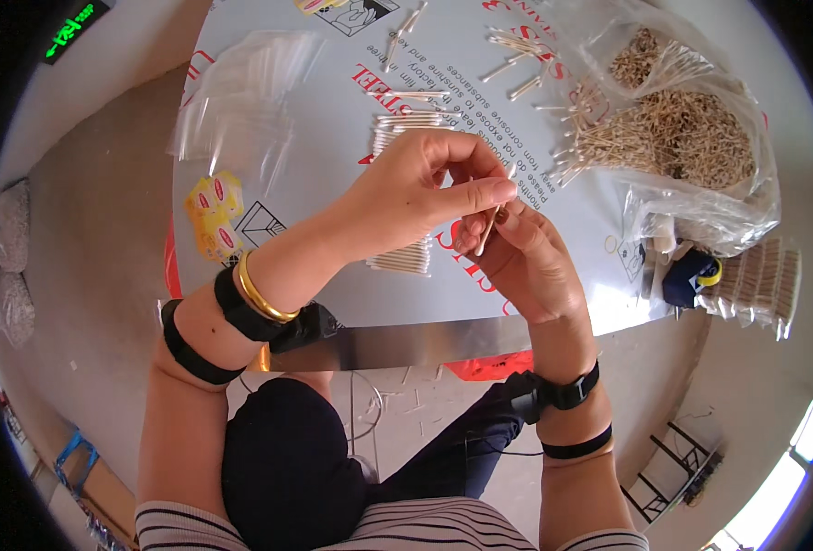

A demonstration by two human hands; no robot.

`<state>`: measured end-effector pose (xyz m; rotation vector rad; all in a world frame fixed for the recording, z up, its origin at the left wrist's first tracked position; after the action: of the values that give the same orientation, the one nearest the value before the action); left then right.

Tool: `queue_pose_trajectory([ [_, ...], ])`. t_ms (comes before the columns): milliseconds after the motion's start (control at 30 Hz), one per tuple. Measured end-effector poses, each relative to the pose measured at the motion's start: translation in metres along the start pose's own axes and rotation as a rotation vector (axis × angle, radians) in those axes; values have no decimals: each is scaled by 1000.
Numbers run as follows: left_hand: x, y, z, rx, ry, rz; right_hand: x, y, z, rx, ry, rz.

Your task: Organizing and aligning cotton swabs into neat rows on a workbench for packaging.

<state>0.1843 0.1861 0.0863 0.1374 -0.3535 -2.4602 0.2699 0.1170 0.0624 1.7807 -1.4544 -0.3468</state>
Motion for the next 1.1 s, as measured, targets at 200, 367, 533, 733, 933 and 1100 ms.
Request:
queue_pose_trajectory([
  [200,13,-15,2,161,34,184,12,11,-7,39,-95,97],
  [367,17,-12,11,199,30,139,24,15,-27,261,-258,248],
  [533,18,-10,10,227,32,112,32,25,-35,370,-268,278],
  [733,19,-4,4,284,4,75,36,33,-42,532,-337,330],
  [933,24,20,-46,199,-225,-54,55,17,-34,736,-265,350],
  [1100,26,-20,-40,-259,-166,83,121,-44,15,845,246,281],
])
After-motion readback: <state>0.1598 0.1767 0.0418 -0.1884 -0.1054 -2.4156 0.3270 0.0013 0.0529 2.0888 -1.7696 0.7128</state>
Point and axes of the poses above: each hand's wrist, its own x-axis away from the middle knuckle, its own y-axis out of the palm, z = x × y, the point moved 9 cm from there along -x, towards the middle knuckle, and after that the axes turned 6 degrees about -x, right-handed, at the moved point
